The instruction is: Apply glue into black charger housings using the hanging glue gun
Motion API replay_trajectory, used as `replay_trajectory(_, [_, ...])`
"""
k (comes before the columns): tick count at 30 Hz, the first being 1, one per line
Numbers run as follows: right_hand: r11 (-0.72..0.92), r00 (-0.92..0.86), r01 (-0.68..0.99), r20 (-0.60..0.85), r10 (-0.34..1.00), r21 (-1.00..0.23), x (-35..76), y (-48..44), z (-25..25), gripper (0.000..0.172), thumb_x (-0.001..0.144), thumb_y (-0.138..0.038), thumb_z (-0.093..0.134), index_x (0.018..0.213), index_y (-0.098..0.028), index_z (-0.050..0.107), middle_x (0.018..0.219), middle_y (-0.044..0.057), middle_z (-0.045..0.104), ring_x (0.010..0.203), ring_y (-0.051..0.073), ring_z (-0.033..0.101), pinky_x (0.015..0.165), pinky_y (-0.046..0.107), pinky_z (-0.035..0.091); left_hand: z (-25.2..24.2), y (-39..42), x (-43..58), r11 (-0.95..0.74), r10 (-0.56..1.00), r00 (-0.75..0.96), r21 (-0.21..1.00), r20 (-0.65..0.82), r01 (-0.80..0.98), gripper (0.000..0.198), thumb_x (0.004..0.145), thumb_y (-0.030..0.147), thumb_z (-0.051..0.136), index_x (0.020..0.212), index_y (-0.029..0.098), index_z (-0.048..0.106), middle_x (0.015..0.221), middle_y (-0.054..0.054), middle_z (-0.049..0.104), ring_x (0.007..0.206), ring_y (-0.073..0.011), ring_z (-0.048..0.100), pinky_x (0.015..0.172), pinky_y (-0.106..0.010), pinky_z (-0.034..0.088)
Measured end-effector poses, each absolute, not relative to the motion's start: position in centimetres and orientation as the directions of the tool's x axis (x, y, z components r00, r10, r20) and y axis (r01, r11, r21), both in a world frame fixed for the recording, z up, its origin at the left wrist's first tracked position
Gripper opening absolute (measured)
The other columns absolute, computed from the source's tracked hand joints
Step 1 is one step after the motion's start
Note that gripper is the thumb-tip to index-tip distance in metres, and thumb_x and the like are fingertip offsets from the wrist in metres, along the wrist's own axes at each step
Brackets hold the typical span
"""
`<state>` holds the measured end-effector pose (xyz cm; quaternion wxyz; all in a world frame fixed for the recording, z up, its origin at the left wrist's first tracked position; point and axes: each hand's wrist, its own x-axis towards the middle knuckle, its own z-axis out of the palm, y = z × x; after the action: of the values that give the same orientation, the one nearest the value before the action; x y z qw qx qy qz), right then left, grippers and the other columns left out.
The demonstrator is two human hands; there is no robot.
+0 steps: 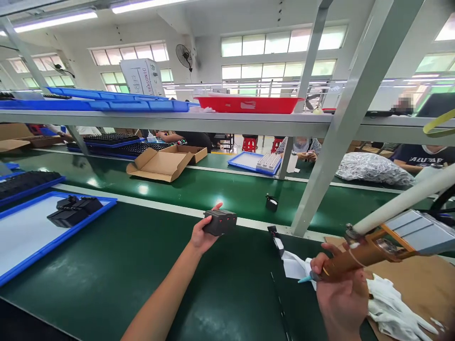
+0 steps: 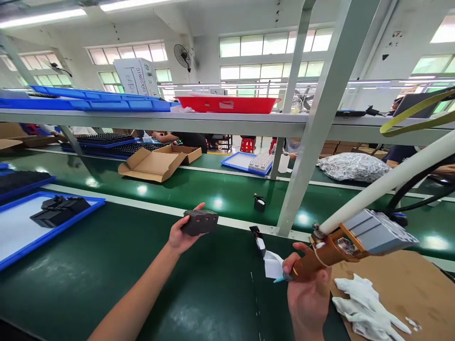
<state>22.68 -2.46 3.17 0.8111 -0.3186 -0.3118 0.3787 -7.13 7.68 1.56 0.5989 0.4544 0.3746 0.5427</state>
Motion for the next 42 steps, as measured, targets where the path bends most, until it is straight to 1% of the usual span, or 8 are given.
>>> replay_trajectory(3, [0.504,0.507,-0.420,0.265,0.820,-0.755,22.5,-2.4,3.2,0.046,0.076,-0.060,0.055,0.109,-0.029,0.052,0.097,0.003,0.061,0.050,0.013,0.052,0.045,0.028,0.039,1.4,10.7,-7.8,0.052,0.992,-0.124,0.993,-0.039,0.107,0.069,0.070,0.050,0.061,0.131,0.023,0.044,0.118,-0.012,0.058,0.108,-0.0316,0.058,0.087,-0.045,0.048])
replay_trajectory(10, [0.527,0.487,-0.433,0.303,0.819,-0.731,22.2,-2.4,2.6,0.038,0.084,-0.054,0.049,0.112,-0.029,0.051,0.100,0.004,0.060,0.051,0.012,0.052,0.046,0.028,0.038,1.5,20.2,-7.8,0.212,0.903,-0.424,0.793,0.064,0.571,0.078,0.062,0.033,0.073,0.132,0.027,0.039,0.144,-0.015,0.027,0.136,-0.0415,0.017,0.105,-0.057,0.021])
replay_trajectory(17, [0.507,0.469,-0.472,0.282,0.837,-0.721,22.1,-2.4,2.1,0.039,0.085,-0.053,0.047,0.115,-0.028,0.050,0.101,0.006,0.059,0.052,0.013,0.052,0.045,0.027,0.038,-1.0,23.4,-6.8,0.356,0.893,-0.448,0.555,0.033,0.751,0.057,0.080,0.039,0.063,0.131,0.020,0.043,0.138,-0.011,0.038,0.125,-0.0343,0.036,0.099,-0.054,0.032])
replay_trajectory(20, [0.513,0.470,-0.467,0.289,0.834,-0.720,22.1,-2.4,2.2,0.038,0.085,-0.053,0.048,0.114,-0.029,0.050,0.103,0.006,0.059,0.052,0.012,0.053,0.045,0.028,0.038,-2.2,23.6,-7.2,0.363,0.898,-0.437,0.488,0.044,0.794,0.066,0.075,0.041,0.066,0.133,0.022,0.041,0.138,-0.013,0.038,0.125,-0.0366,0.036,0.097,-0.054,0.034])
replay_trajectory(24, [0.522,0.483,-0.454,0.293,0.825,-0.722,22.1,-2.4,2.5,0.036,0.085,-0.052,0.049,0.111,-0.028,0.051,0.102,0.006,0.059,0.053,0.012,0.053,0.046,0.028,0.039,-2.1,23.5,-7.9,0.334,0.900,-0.420,0.441,0.112,0.833,0.091,0.062,0.042,0.072,0.140,0.018,0.032,0.143,-0.025,0.030,0.133,-0.0494,0.020,0.094,-0.065,0.029])
replay_trajectory(28, [0.512,0.473,-0.461,0.288,0.833,-0.724,22.0,-2.4,2.6,0.035,0.086,-0.051,0.048,0.113,-0.029,0.050,0.101,0.006,0.059,0.051,0.012,0.053,0.045,0.028,0.039,-1.4,23.1,-6.2,0.132,0.912,-0.272,0.409,0.306,0.903,0.087,0.077,0.049,0.059,0.148,0.020,0.017,0.156,-0.018,0.005,0.142,-0.0405,-0.005,0.107,-0.063,0.013])
replay_trajectory(37, [0.521,0.475,-0.464,0.295,0.829,-0.716,21.7,-2.5,2.7,0.033,0.086,-0.050,0.048,0.111,-0.030,0.051,0.099,0.005,0.060,0.052,0.011,0.052,0.046,0.027,0.041,-4.0,25.2,2.8,-0.086,0.972,-0.063,0.591,0.227,0.802,0.089,0.071,0.046,0.074,0.141,0.012,0.032,0.137,-0.020,0.046,0.129,-0.0354,0.039,0.104,-0.047,0.034])
replay_trajectory(42, [0.505,0.487,-0.485,0.259,0.834,-0.714,21.9,-2.8,2.7,0.036,0.081,-0.055,0.054,0.105,-0.028,0.055,0.098,0.006,0.061,0.050,0.012,0.053,0.043,0.028,0.041,-3.3,23.9,4.1,-0.064,0.983,-0.088,0.751,0.162,0.657,0.049,0.088,0.033,0.059,0.133,0.018,0.044,0.131,-0.012,0.051,0.115,-0.0278,0.053,0.097,-0.052,0.042])
